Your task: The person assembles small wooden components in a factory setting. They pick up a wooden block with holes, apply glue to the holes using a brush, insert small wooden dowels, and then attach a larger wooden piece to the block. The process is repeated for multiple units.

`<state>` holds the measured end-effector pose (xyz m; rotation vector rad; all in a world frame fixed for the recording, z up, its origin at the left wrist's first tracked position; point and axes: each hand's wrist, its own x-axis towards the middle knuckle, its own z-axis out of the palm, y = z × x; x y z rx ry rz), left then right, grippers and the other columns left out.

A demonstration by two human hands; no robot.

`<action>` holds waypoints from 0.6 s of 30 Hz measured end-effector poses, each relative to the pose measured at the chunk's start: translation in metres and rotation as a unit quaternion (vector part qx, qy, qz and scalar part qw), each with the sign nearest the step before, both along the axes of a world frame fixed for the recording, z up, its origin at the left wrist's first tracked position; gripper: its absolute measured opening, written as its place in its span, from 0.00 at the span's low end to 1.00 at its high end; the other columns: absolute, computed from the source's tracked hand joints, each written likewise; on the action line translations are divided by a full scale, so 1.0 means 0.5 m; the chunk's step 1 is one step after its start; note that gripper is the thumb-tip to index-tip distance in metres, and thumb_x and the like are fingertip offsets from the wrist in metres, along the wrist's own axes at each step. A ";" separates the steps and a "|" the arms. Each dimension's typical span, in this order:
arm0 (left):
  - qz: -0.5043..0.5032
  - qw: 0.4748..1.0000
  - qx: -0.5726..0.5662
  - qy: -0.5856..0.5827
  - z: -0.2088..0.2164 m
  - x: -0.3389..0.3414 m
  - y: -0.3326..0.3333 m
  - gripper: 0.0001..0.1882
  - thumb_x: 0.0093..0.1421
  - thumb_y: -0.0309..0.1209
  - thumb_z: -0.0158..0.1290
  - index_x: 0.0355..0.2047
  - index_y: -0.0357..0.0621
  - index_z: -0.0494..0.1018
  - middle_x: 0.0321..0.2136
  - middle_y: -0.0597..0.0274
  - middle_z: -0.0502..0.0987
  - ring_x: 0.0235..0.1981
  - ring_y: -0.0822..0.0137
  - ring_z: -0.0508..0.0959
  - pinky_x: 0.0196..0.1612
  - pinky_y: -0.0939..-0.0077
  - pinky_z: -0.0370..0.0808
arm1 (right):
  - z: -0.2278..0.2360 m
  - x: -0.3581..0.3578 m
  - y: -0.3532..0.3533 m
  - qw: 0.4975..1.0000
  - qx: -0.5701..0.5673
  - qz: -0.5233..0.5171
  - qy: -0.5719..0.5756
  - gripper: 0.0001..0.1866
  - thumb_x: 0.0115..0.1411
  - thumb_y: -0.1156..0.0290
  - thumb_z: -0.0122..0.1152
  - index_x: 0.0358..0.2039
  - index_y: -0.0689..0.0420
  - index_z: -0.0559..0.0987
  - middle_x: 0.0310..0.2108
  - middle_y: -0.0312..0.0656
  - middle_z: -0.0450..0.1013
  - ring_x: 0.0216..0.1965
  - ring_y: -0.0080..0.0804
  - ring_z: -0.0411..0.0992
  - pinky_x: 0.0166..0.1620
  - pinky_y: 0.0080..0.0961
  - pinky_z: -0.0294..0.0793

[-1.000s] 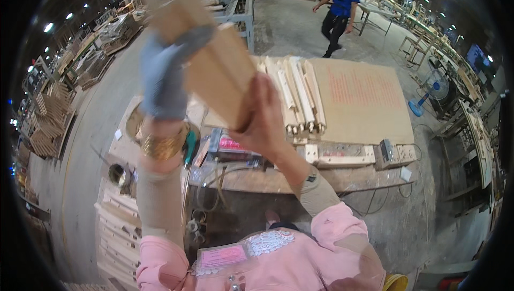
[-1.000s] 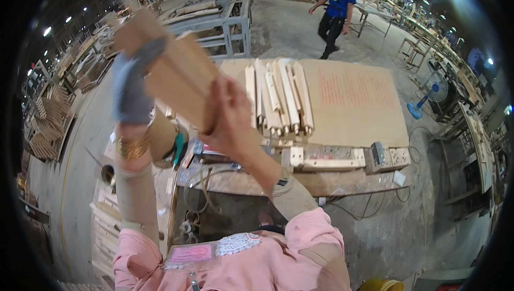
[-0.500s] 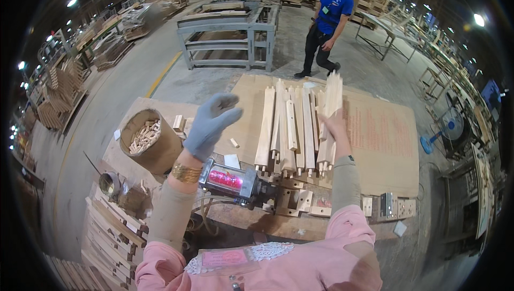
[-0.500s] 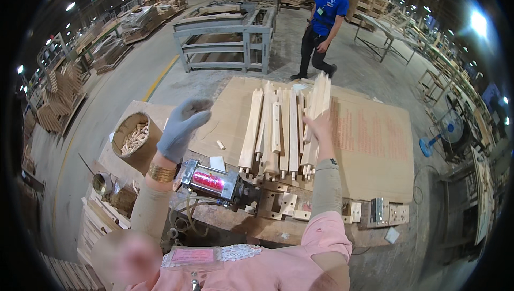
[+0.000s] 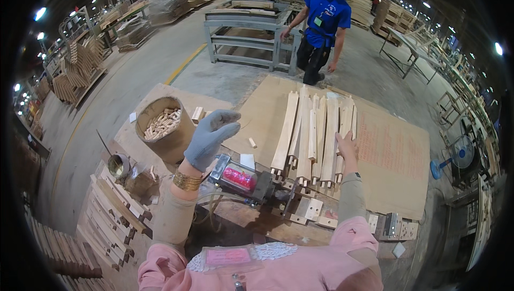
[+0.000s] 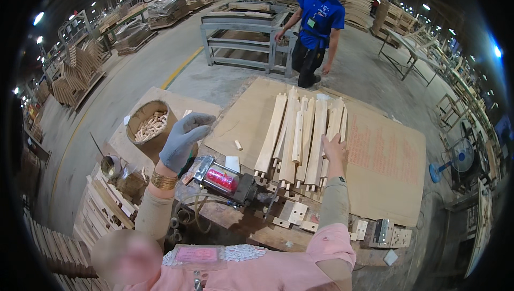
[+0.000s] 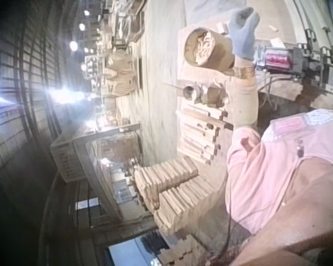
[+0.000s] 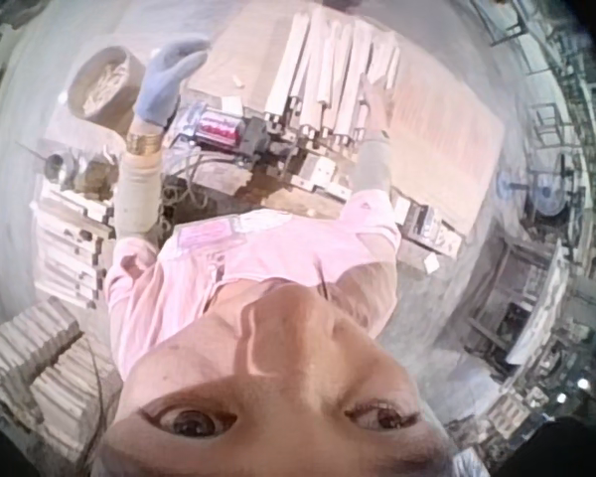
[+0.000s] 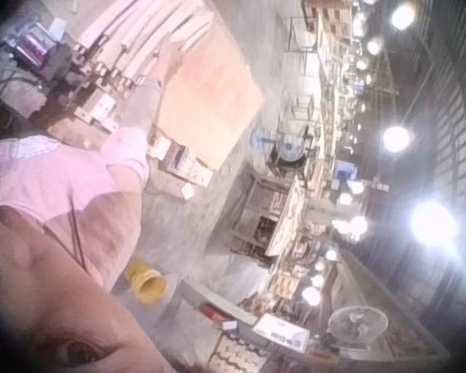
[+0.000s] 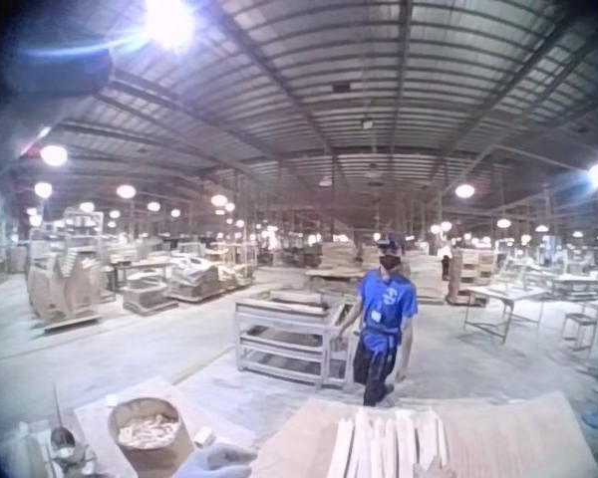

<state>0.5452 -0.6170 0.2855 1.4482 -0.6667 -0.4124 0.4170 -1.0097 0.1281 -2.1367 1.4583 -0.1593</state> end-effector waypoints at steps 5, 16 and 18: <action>-0.009 1.000 -0.004 -0.011 0.006 0.001 0.018 0.17 0.56 0.30 0.49 0.44 0.32 0.69 0.41 0.58 0.73 0.43 0.72 0.70 0.48 0.80 0.64 | -0.017 -0.015 -0.022 1.000 -0.021 -0.014 -0.009 0.44 0.53 0.39 0.45 0.64 0.46 0.46 0.63 0.59 0.40 0.61 0.62 0.45 0.61 0.49 0.48; 0.032 0.999 0.033 0.012 -0.064 -0.014 0.096 0.17 0.54 0.33 0.54 0.40 0.33 0.71 0.35 0.61 0.75 0.36 0.75 0.72 0.40 0.81 0.70 | -0.052 0.023 0.030 0.962 0.148 0.038 -0.226 0.45 0.55 0.46 0.51 0.64 0.53 0.43 0.62 0.54 0.46 0.57 0.50 0.58 0.54 0.51 0.62; 0.013 0.999 0.004 0.050 -0.090 -0.019 0.091 0.17 0.52 0.32 0.56 0.39 0.34 0.72 0.33 0.60 0.75 0.35 0.74 0.73 0.38 0.81 0.70 | -0.046 -0.022 -0.004 0.950 0.171 0.059 -0.252 0.46 0.56 0.46 0.50 0.64 0.57 0.39 0.62 0.54 0.47 0.57 0.49 0.58 0.51 0.50 0.65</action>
